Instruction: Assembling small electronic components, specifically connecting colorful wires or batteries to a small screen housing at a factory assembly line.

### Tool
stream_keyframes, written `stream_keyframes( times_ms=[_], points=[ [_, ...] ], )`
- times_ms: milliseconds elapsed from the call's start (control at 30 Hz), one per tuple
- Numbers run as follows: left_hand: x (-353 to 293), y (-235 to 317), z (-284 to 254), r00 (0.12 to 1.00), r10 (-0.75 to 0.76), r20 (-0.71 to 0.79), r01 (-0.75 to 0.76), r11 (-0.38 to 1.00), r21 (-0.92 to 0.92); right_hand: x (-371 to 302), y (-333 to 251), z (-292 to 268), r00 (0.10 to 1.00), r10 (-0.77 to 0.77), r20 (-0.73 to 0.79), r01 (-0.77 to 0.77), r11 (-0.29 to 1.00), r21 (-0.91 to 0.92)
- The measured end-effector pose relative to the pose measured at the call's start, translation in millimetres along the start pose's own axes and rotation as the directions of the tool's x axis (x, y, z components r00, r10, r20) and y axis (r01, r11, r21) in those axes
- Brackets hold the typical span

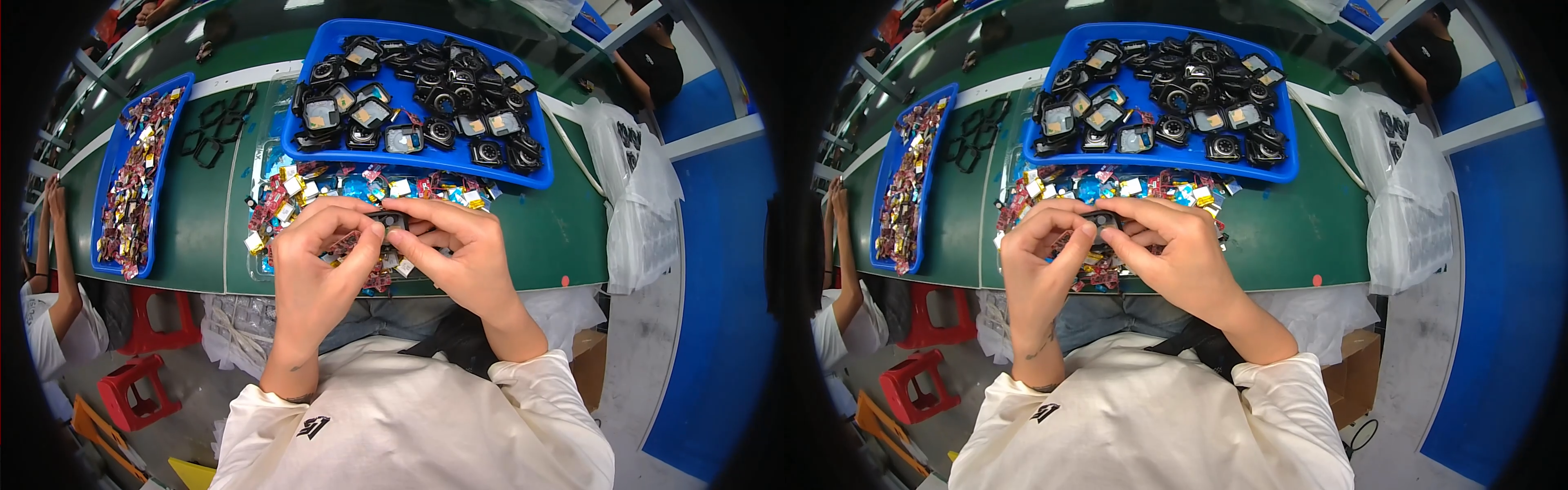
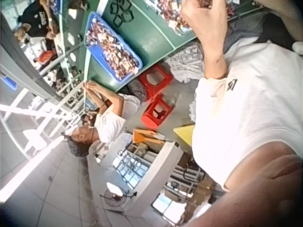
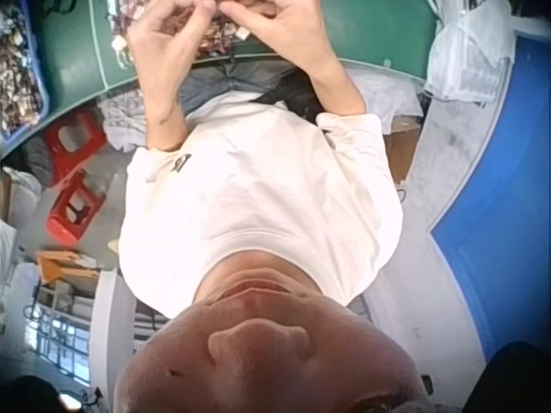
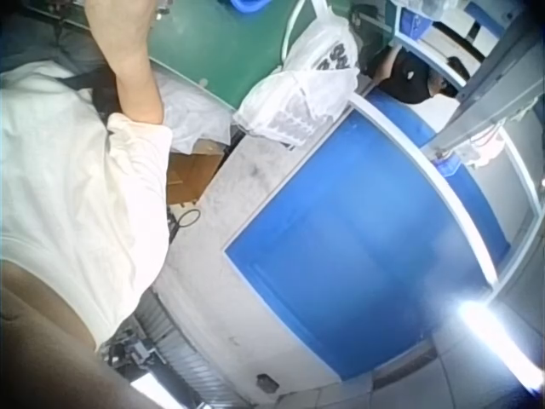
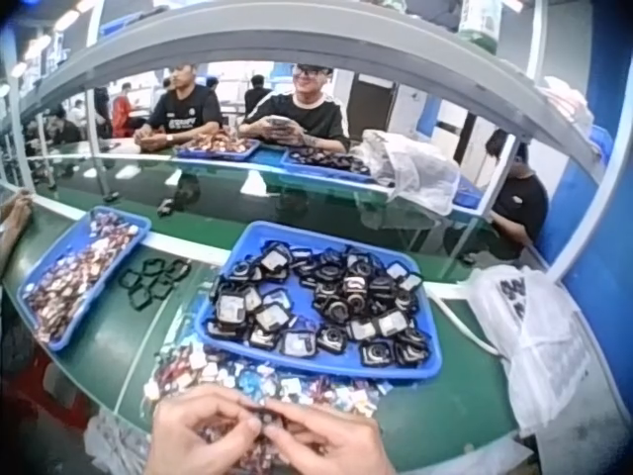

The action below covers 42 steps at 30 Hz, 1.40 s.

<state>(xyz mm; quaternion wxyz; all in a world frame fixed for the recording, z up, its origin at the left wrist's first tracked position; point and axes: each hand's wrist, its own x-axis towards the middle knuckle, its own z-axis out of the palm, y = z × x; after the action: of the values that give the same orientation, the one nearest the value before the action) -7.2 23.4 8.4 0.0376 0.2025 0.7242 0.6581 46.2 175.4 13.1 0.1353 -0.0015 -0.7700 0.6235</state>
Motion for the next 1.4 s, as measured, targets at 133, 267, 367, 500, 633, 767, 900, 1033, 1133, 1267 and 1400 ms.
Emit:
stream_keyframes(
  times_ms=[133,267,367,500,633,767,900,1033,1133,1267,1400],
  points=[
    [1,2,2,0.999,0.021,-0.034,-0.02,1.0,0.021,-2,0,-1,0.998,0.066,0.012,-0.066,0.997,0.026],
    [1,8,6,0.998,-0.007,-0.068,0.007,1.0,-0.002,-1,1,-1,1.0,-0.01,-0.014,0.009,1.0,-0.03],
    [0,9,8,0.995,-0.007,-0.104,0.006,1.0,-0.007,0,1,0,0.997,-0.066,-0.027,0.066,0.998,-0.02],
    [-1,6,7,0.99,0.01,-0.138,-0.006,1.0,0.028,-1,1,1,0.994,-0.099,-0.045,0.097,0.995,-0.028],
    [-3,6,8,0.996,-0.027,-0.091,0.031,0.999,0.039,-2,3,3,0.989,-0.127,-0.073,0.127,0.992,-0.013],
    [-3,8,9,0.995,0.032,-0.095,-0.021,0.993,0.113,-3,6,4,0.985,-0.127,-0.114,0.129,0.992,0.011],
    [-7,13,12,0.992,0.078,-0.095,-0.074,0.996,0.048,0,6,1,0.986,-0.063,-0.156,0.09,0.981,0.173],
    [-9,10,8,0.988,0.097,-0.122,-0.099,0.995,-0.011,1,4,-3,0.993,0.057,-0.106,-0.016,0.934,0.357],
    [-10,8,6,0.984,0.113,-0.135,-0.111,0.994,0.026,1,2,0,0.992,0.047,-0.119,-0.001,0.93,0.366],
    [-14,7,4,0.988,0.129,-0.079,-0.121,0.987,0.107,-1,4,-2,0.993,0.087,-0.074,-0.054,0.927,0.37],
    [-15,12,2,0.996,-0.08,0.047,0.088,0.974,-0.206,-2,6,-1,0.989,0.045,-0.141,0.003,0.945,0.326]
  ],
)
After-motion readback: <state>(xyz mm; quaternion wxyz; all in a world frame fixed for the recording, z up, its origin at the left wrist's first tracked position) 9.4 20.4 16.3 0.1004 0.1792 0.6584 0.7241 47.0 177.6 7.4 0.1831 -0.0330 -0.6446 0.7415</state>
